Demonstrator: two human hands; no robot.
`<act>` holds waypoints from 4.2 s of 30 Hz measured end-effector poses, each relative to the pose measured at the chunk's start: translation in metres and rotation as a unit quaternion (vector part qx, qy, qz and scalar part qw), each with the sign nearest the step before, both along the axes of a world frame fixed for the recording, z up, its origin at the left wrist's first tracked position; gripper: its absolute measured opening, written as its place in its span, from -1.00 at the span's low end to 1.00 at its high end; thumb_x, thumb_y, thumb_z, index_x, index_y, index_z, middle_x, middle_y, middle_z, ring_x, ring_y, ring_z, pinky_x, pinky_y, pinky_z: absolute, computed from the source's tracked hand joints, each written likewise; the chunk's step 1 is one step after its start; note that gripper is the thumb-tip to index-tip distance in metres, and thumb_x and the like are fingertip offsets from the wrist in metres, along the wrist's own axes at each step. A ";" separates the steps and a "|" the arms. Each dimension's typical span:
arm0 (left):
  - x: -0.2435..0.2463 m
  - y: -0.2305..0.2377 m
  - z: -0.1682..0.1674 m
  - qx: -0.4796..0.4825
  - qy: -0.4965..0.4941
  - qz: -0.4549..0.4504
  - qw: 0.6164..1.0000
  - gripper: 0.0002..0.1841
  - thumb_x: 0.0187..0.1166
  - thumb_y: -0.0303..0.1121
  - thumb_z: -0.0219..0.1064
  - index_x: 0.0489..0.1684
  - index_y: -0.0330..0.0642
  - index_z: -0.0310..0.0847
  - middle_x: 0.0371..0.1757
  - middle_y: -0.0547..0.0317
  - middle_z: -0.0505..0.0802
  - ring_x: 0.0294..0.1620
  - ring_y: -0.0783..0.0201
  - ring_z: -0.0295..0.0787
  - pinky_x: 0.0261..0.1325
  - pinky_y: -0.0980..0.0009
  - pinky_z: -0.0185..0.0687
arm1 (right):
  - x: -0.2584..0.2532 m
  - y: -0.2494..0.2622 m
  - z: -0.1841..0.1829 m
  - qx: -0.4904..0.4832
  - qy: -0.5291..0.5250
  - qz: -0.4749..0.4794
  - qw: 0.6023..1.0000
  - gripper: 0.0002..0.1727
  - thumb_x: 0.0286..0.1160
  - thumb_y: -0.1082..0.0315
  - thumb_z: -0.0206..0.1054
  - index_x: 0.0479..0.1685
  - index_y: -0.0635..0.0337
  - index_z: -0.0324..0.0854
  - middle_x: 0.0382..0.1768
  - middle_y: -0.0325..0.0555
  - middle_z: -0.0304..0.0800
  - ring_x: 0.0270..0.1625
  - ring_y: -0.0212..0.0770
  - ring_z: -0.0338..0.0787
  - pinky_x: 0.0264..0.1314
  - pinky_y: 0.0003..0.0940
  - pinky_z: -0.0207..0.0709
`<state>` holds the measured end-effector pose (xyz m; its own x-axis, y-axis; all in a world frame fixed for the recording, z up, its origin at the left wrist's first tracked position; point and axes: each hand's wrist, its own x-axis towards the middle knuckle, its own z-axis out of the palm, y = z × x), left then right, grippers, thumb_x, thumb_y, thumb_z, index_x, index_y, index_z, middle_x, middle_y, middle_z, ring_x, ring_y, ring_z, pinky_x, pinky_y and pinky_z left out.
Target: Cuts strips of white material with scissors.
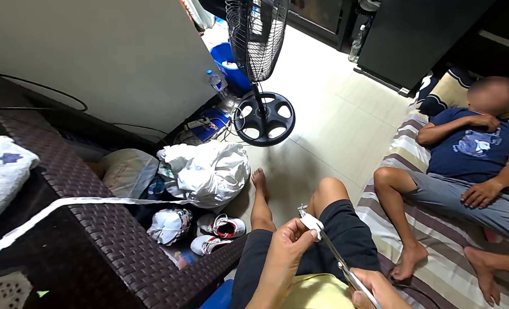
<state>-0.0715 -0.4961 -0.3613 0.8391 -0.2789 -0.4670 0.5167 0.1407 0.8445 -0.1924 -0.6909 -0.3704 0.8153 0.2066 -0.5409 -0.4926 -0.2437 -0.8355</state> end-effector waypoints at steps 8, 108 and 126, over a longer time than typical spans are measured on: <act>0.002 0.005 0.000 0.014 -0.038 -0.017 0.999 -0.91 0.41 -0.59 0.35 -0.36 -0.18 0.68 -0.39 0.29 0.82 -0.30 0.49 0.76 -0.12 0.57 0.69 | 0.002 -0.007 0.001 -0.008 0.004 0.040 0.999 -0.11 0.34 -0.56 0.15 -0.33 0.29 0.63 -0.56 -0.27 0.52 -0.48 -0.43 0.50 -0.40 -0.37 0.37; -0.013 -0.006 -0.006 -0.172 -0.058 -0.015 0.983 -0.92 0.55 -0.45 0.35 -0.31 -0.02 0.70 -0.28 0.35 0.83 -0.21 0.54 0.77 0.02 0.58 0.71 | 0.005 0.011 0.004 0.072 -0.093 -0.038 0.992 -0.15 0.33 -0.59 0.15 -0.49 0.17 0.57 -0.64 -0.47 0.43 -0.58 -0.68 0.38 -0.51 -0.67 0.25; -0.014 -0.002 -0.006 -0.170 -0.054 -0.016 0.984 -0.93 0.56 -0.47 0.33 -0.28 -0.06 0.69 -0.27 0.31 0.84 -0.21 0.49 0.79 0.03 0.53 0.73 | 0.005 0.009 0.007 0.059 -0.095 -0.052 0.992 -0.22 0.32 -0.51 0.26 -0.63 0.13 0.56 -0.72 -0.53 0.39 -0.64 -0.72 0.32 -0.58 -0.69 0.18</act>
<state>-0.0851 -0.4986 -0.3678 0.8671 -0.4300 -0.2513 0.4354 0.4094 0.8018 -0.1871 -0.6820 -0.3633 0.9202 0.1679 -0.3535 -0.3418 -0.0951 -0.9349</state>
